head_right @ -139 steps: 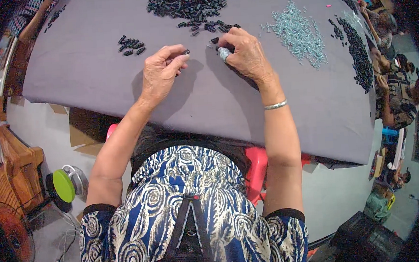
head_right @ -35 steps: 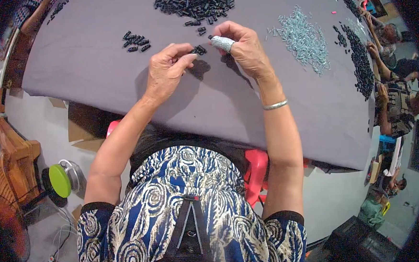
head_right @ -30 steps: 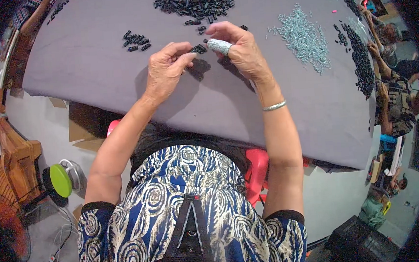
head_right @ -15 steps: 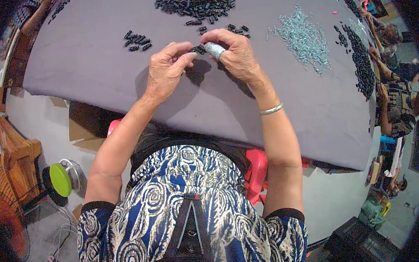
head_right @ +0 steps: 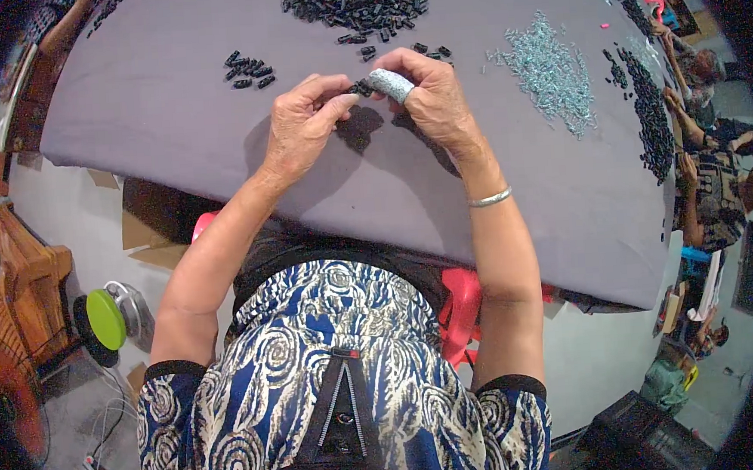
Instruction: Assembling small black and silver components on a workshop table.
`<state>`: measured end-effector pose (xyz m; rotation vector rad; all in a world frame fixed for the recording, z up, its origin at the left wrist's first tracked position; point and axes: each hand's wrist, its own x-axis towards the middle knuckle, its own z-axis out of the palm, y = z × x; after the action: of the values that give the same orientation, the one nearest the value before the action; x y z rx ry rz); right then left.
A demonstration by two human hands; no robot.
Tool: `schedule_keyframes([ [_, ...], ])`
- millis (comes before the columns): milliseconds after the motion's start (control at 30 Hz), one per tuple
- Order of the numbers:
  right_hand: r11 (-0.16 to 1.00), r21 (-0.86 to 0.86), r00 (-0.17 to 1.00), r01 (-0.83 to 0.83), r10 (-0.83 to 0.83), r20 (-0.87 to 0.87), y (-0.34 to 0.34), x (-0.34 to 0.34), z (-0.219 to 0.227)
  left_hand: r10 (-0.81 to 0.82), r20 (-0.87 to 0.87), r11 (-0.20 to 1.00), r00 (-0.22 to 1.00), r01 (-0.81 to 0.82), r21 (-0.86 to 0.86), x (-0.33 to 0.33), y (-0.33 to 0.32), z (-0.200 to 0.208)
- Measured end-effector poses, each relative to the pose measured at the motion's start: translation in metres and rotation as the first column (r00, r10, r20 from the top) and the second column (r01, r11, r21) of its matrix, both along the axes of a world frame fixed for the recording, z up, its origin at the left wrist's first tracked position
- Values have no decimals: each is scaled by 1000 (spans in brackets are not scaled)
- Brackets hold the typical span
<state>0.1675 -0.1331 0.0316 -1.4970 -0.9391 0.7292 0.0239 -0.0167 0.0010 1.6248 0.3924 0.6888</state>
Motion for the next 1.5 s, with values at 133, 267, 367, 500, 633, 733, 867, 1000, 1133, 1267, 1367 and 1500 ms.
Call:
schedule_keyframes([
  [133, 998, -63, 994, -31, 37, 106, -2, 5, -1, 5, 7, 1000, 1000, -5, 1, 1, -1, 0],
  [267, 999, -5, 997, -37, 37, -61, 0, 1, -1, 3, 8, 1000, 1000, -3, -26, 0, -1, -1],
  [367, 999, -38, 994, -11, 7, -113, 3, -7, 2, -1, -4, 1000, 1000, 1, 12, -1, 1, -2],
  [500, 1000, 24, 980, -20, 24, -196, 4, -9, 1, -9, -10, 996, 1000, 10, 91, -1, 2, -2],
  [633, 999, 25, 983, -28, 32, -181, 4, -9, 1, -17, -1, 999, 1000, 17, 39, -1, 1, 1],
  [733, 999, 43, 987, -33, 40, -158, 4, -9, -2, -15, 2, 997, 1000, 15, 71, -2, 1, 1],
  [867, 998, 41, 992, -40, 45, -121, 6, -10, -4, 17, 35, 994, 999, -20, 104, 0, 0, -4],
  [1000, 1000, 11, 1000, -18, 18, -1, 6, -10, -4, 67, 32, 972, 997, -73, 224, -2, -3, 3],
  [1133, 999, -8, 997, -50, 50, 65, 5, -7, -2, 38, 25, 977, 999, -42, 208, -1, -4, 2],
  [1267, 998, -20, 989, -58, 60, 133, 5, -7, -1, 31, 13, 967, 999, -33, 254, -2, -4, 1],
  [1367, 998, -39, 952, -49, 58, 299, 5, -9, 2, 27, -23, 962, 999, -20, 273, -3, -4, 0],
  [1500, 995, -100, 986, -27, 43, 161, 7, -13, 1, 53, -27, 971, 998, -45, 237, -3, -4, -2],
])
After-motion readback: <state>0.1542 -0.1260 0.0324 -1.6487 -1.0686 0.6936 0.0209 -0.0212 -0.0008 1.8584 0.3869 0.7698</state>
